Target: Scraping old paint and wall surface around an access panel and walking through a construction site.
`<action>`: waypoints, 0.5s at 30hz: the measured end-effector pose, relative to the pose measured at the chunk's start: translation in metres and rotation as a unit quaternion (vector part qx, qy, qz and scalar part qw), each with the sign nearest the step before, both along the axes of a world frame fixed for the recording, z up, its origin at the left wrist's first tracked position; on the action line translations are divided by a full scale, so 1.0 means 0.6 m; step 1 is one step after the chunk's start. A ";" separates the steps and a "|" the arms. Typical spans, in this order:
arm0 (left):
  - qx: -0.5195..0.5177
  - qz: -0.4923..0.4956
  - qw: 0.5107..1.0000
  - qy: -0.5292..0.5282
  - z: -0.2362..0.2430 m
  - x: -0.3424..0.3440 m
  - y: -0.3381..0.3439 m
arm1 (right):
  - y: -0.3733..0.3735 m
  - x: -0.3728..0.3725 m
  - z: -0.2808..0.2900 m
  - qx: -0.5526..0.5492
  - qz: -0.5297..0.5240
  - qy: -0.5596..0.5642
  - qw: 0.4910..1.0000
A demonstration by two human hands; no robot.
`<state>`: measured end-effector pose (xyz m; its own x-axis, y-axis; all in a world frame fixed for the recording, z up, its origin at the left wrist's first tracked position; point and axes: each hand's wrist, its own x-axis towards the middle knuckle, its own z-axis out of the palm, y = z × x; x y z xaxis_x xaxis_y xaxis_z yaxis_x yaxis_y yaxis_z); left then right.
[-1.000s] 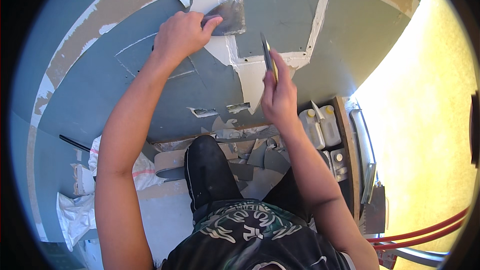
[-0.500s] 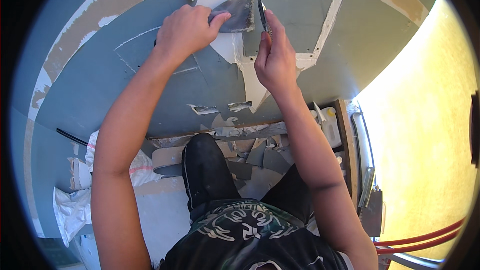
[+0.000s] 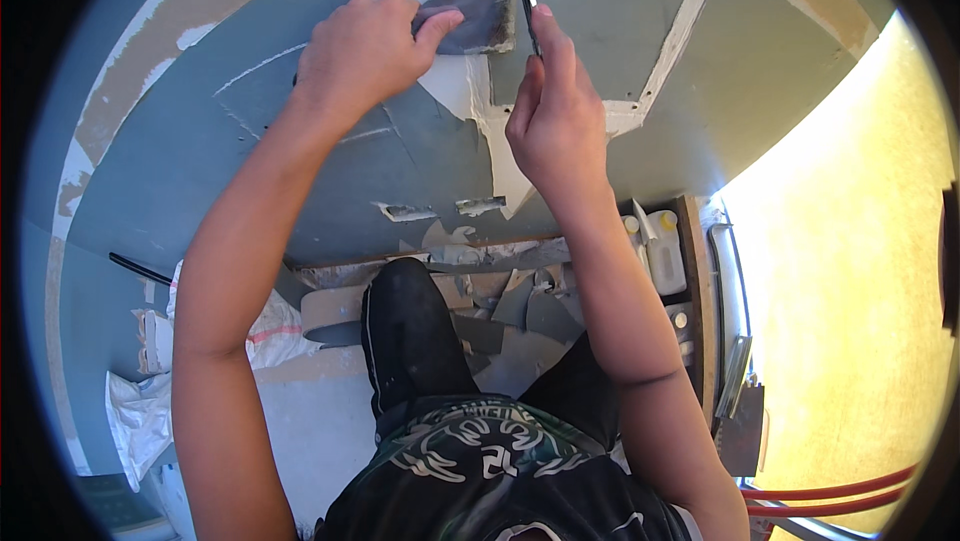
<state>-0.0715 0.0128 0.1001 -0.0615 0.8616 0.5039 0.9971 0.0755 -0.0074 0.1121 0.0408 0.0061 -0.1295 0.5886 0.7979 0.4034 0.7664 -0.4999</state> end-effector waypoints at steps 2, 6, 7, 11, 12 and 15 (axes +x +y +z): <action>0.002 0.006 1.000 0.002 0.003 0.006 -0.002 | 0.004 0.001 -0.002 0.015 -0.009 -0.004 1.000; -0.004 0.015 1.000 0.003 0.003 0.009 -0.001 | -0.014 0.002 -0.033 -0.047 -0.020 -0.041 0.998; -0.004 0.013 1.000 0.005 0.002 0.008 0.000 | -0.016 0.002 -0.046 -0.049 -0.019 -0.041 0.998; -0.003 0.023 1.000 -0.006 0.003 0.009 -0.002 | -0.020 0.006 -0.064 -0.074 -0.017 -0.055 0.996; -0.003 0.019 1.000 0.001 0.003 0.006 -0.003 | -0.021 0.006 -0.063 -0.072 -0.015 -0.056 0.996; -0.005 0.016 1.000 0.004 -0.001 0.003 0.000 | -0.018 0.007 -0.092 -0.042 -0.017 -0.056 0.997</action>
<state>-0.0700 0.0128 0.0997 -0.0856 0.8638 0.4965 0.9941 0.1077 -0.0160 0.1165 0.0298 -0.0494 -0.1949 0.6583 0.7271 0.4848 0.7091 -0.5120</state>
